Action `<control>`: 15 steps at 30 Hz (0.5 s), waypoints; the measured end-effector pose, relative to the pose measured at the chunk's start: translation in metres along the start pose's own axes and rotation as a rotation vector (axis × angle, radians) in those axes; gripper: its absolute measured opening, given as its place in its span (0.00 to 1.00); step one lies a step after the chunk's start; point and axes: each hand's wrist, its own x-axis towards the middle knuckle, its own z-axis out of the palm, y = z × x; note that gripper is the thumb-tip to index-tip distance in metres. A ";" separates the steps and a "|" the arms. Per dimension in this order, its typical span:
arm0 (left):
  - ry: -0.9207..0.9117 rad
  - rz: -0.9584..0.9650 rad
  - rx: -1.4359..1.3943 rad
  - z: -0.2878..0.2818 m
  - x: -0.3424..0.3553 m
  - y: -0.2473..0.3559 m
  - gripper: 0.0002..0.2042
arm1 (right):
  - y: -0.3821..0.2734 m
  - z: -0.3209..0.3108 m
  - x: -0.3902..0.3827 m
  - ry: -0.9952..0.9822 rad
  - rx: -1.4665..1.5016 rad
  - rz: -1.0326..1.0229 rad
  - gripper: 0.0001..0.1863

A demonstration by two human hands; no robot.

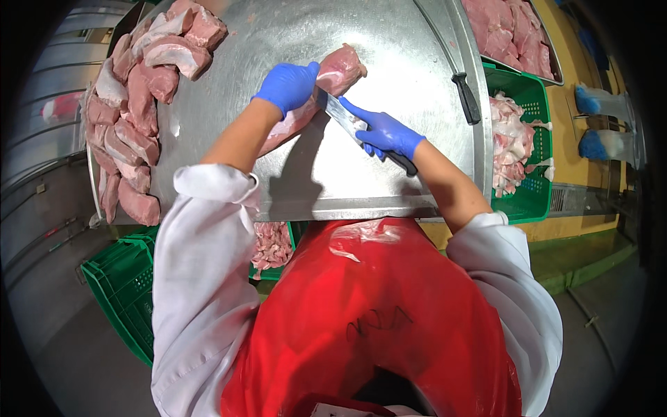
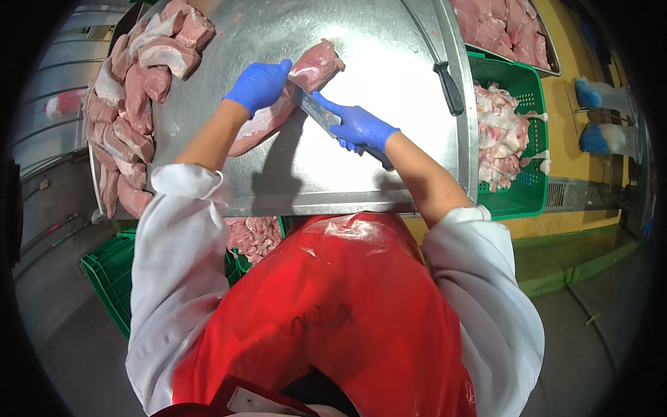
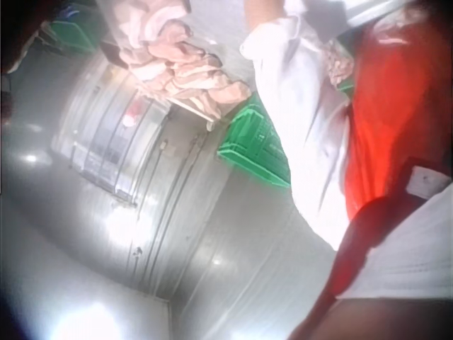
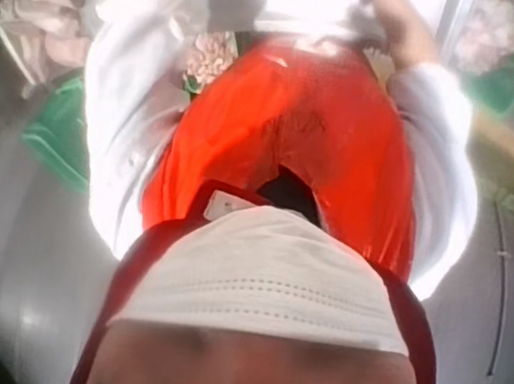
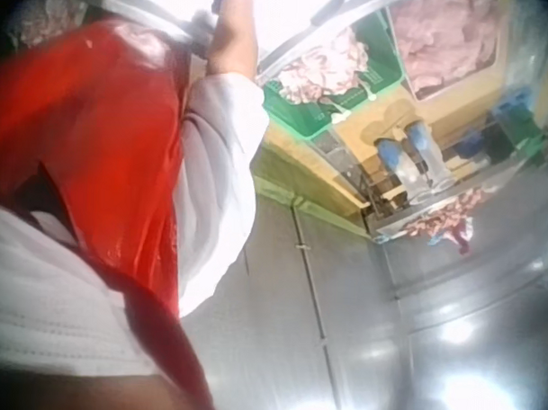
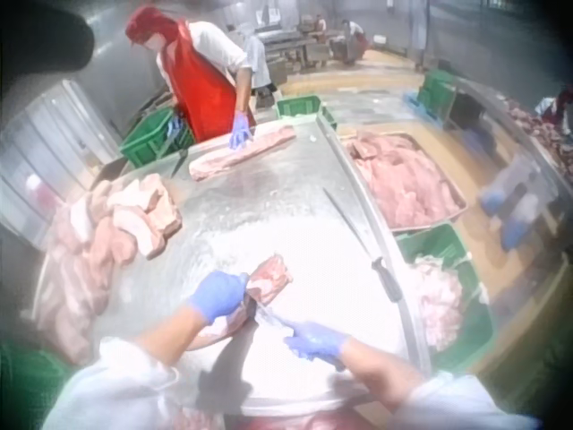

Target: The person uses a knife to trim fat and cut large pieces of raw meat into smaller portions on a stainless steel table. Trimmed fat is placed into a green crate, and cut meat pieces are stacked on the table.

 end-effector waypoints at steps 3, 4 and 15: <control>-0.125 0.073 -0.001 -0.022 0.001 0.008 0.12 | -0.032 0.004 0.010 0.020 0.000 0.061 0.38; -0.166 0.094 0.000 -0.033 0.005 0.011 0.13 | -0.036 0.008 0.032 0.100 0.022 -0.002 0.39; -0.204 0.046 -0.122 -0.051 -0.002 -0.014 0.16 | -0.037 0.031 0.054 0.072 0.050 -0.076 0.44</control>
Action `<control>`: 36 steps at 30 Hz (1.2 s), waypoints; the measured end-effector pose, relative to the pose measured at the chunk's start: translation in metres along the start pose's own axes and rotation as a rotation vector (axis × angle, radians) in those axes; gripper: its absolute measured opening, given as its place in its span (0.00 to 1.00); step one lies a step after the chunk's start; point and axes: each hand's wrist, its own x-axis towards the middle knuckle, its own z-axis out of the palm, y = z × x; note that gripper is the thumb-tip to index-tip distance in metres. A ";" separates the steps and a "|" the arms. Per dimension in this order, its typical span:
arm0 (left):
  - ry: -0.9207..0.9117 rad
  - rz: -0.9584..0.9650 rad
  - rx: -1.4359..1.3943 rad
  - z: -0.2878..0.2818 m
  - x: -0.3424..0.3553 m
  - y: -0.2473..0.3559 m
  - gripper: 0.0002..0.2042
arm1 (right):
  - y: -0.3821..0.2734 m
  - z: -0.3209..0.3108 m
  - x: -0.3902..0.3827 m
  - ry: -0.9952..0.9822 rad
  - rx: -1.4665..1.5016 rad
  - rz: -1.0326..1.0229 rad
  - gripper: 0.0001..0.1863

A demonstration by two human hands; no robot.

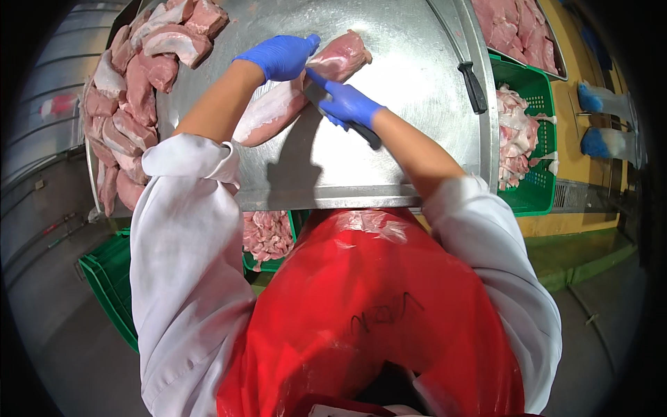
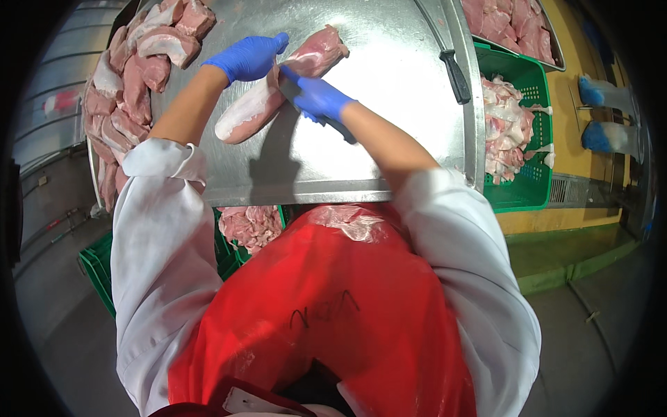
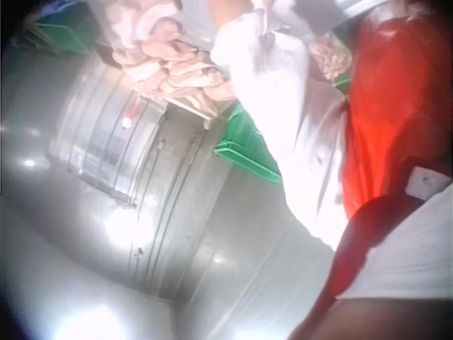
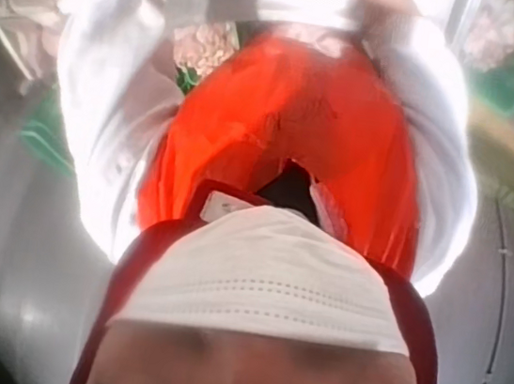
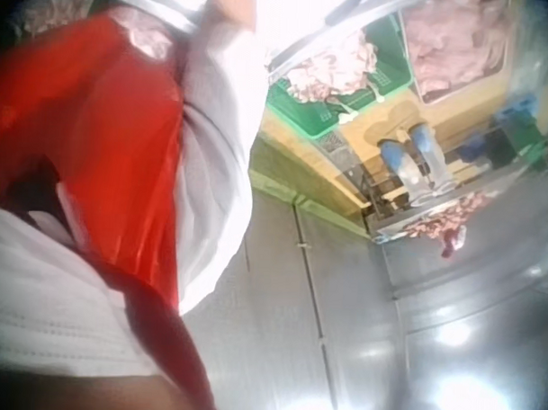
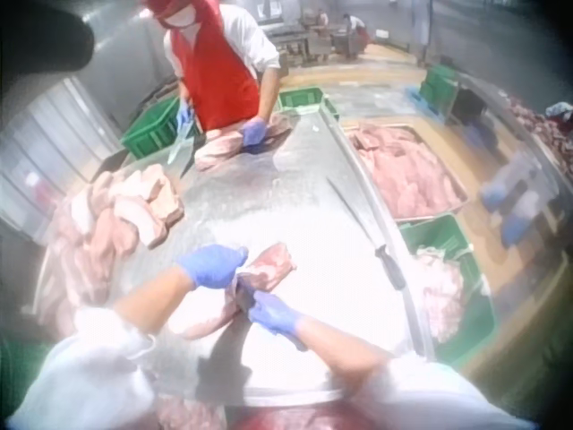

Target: The person uses a knife to trim fat and cut large pieces of raw meat into smaller portions on a stainless steel table. Trimmed fat is placed into a green crate, and cut meat pieces are stacked on the table.

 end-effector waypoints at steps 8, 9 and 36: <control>0.098 -0.050 -0.160 -0.006 -0.039 -0.038 0.13 | 0.038 0.039 -0.065 -0.105 -0.036 0.019 0.39; 0.086 -0.044 -0.167 -0.013 -0.044 -0.029 0.13 | 0.026 0.040 -0.053 -0.077 -0.083 0.011 0.39; 0.579 0.157 -0.521 -0.011 -0.156 -0.093 0.07 | -0.036 0.129 0.060 -0.022 -0.056 0.038 0.43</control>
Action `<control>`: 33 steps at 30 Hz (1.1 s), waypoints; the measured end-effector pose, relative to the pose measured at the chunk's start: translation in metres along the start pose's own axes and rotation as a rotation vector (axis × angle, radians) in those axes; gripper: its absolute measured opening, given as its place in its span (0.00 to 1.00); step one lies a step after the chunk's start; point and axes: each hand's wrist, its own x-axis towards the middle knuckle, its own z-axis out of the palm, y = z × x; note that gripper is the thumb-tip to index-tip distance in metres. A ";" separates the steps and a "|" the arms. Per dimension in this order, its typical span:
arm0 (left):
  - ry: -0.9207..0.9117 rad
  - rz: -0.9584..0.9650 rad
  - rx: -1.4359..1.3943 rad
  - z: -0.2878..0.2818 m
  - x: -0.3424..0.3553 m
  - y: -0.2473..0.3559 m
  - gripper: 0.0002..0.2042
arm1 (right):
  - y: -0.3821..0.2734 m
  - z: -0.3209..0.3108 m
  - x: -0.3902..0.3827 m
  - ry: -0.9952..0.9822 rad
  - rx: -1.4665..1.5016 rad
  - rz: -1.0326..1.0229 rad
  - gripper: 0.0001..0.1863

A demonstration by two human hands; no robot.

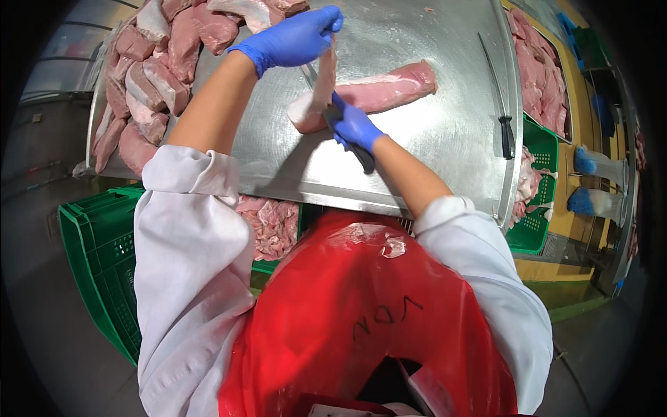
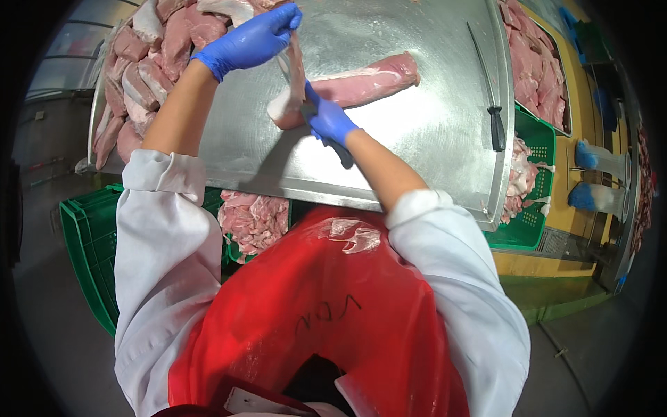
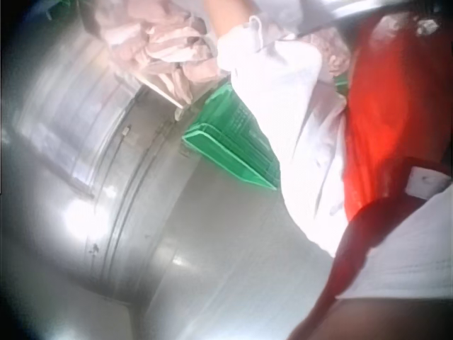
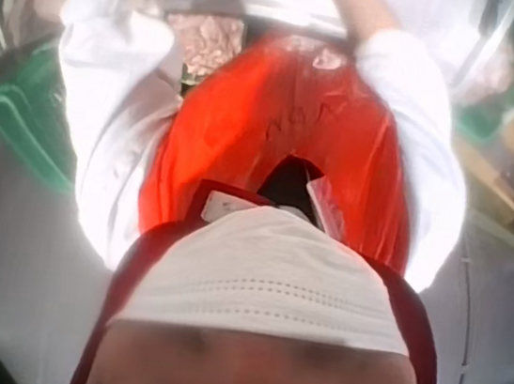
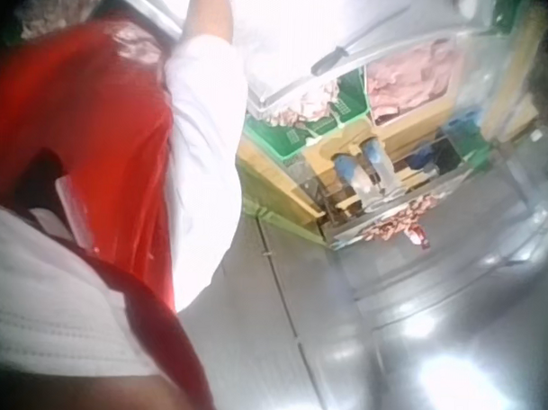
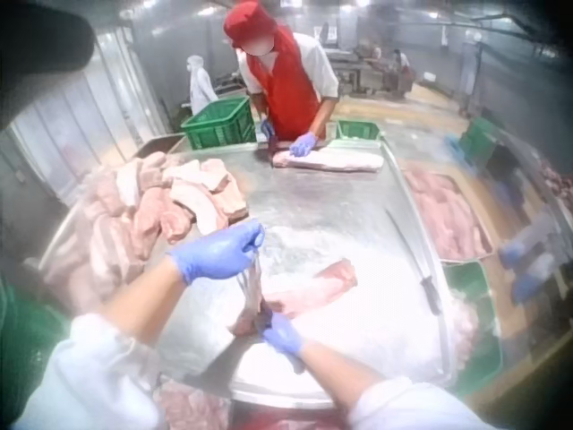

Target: The person uses a knife to trim fat and cut large pieces of raw meat into smaller portions on a stainless steel table. Trimmed fat is placed into a green crate, and cut meat pieces are stacked on the table.

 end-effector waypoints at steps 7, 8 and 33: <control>0.040 -0.065 -0.073 -0.034 -0.024 0.034 0.04 | 0.000 0.016 -0.044 -0.090 -0.168 -0.024 0.43; 0.044 -0.069 -0.099 -0.037 -0.024 0.042 0.04 | -0.006 0.019 -0.025 -0.062 -0.126 -0.029 0.44; 0.116 0.482 0.069 0.008 0.188 0.145 0.13 | 0.042 -0.072 -0.015 0.352 0.019 -0.162 0.41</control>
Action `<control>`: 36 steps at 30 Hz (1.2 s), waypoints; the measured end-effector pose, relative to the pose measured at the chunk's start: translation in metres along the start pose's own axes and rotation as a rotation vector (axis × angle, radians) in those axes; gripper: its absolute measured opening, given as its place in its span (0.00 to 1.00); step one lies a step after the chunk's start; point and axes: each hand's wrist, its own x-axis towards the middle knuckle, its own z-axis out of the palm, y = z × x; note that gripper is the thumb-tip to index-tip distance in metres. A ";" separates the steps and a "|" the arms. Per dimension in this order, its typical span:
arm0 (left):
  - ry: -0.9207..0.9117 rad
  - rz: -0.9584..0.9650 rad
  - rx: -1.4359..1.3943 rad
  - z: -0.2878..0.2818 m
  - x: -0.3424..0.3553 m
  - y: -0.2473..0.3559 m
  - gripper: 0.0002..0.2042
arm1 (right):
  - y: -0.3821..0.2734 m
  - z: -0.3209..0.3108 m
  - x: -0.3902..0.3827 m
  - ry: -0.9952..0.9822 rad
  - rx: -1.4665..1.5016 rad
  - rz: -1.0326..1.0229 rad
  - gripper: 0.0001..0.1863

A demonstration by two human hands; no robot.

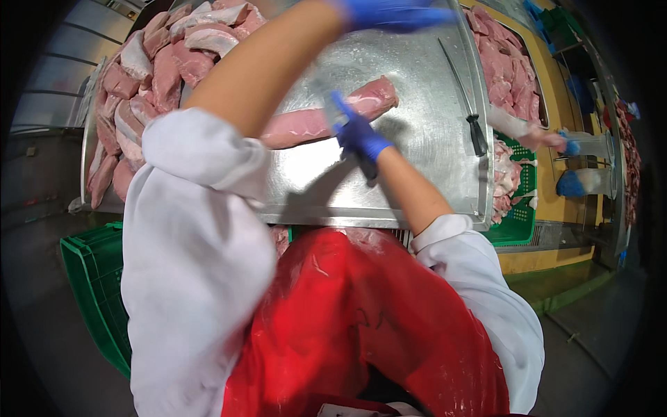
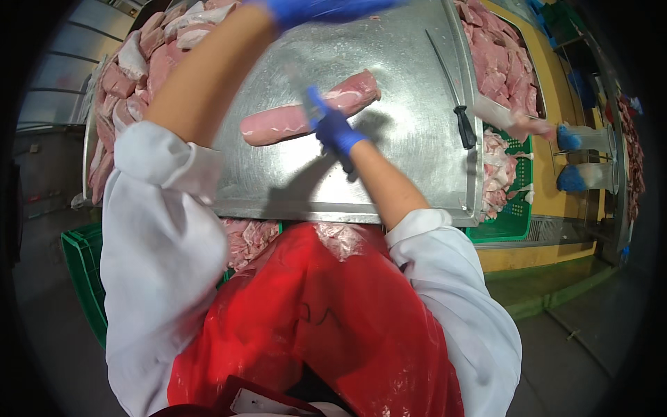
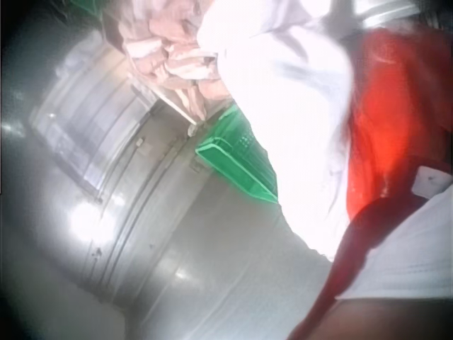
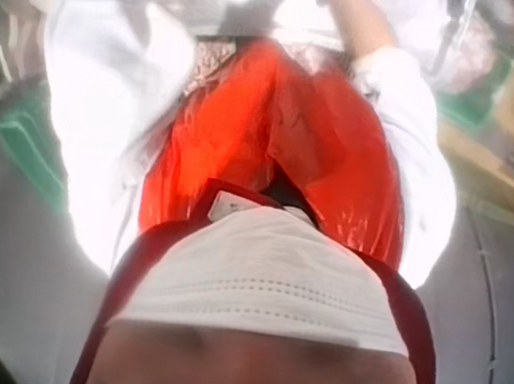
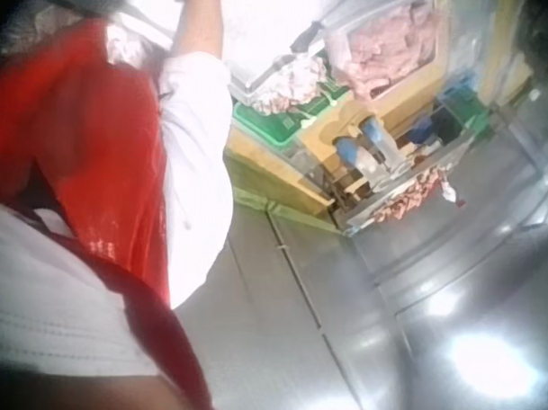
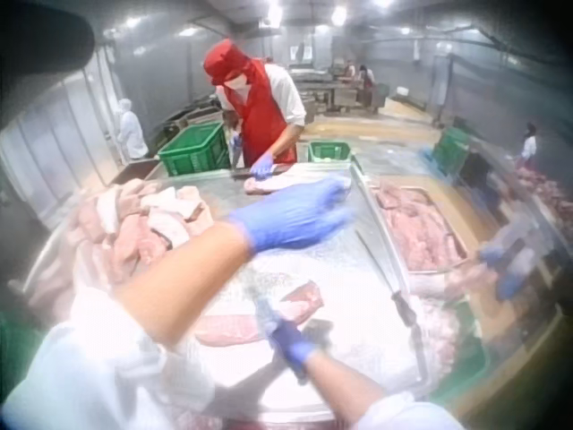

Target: The person uses a knife to trim fat and cut large pieces of raw meat into smaller portions on a stainless steel table. Trimmed fat is placed into a green crate, and cut meat pieces are stacked on the table.

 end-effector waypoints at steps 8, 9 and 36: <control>-0.155 -0.926 0.265 0.131 -0.377 -0.089 0.20 | 0.023 -0.083 0.036 0.156 -0.587 0.076 0.38; -0.061 -0.938 0.256 0.141 -0.400 -0.068 0.18 | -0.015 -0.072 0.006 0.007 -0.564 0.237 0.38; 0.208 -1.376 -0.528 0.207 -0.268 -0.055 0.12 | -0.023 -0.058 -0.098 0.192 0.236 0.170 0.44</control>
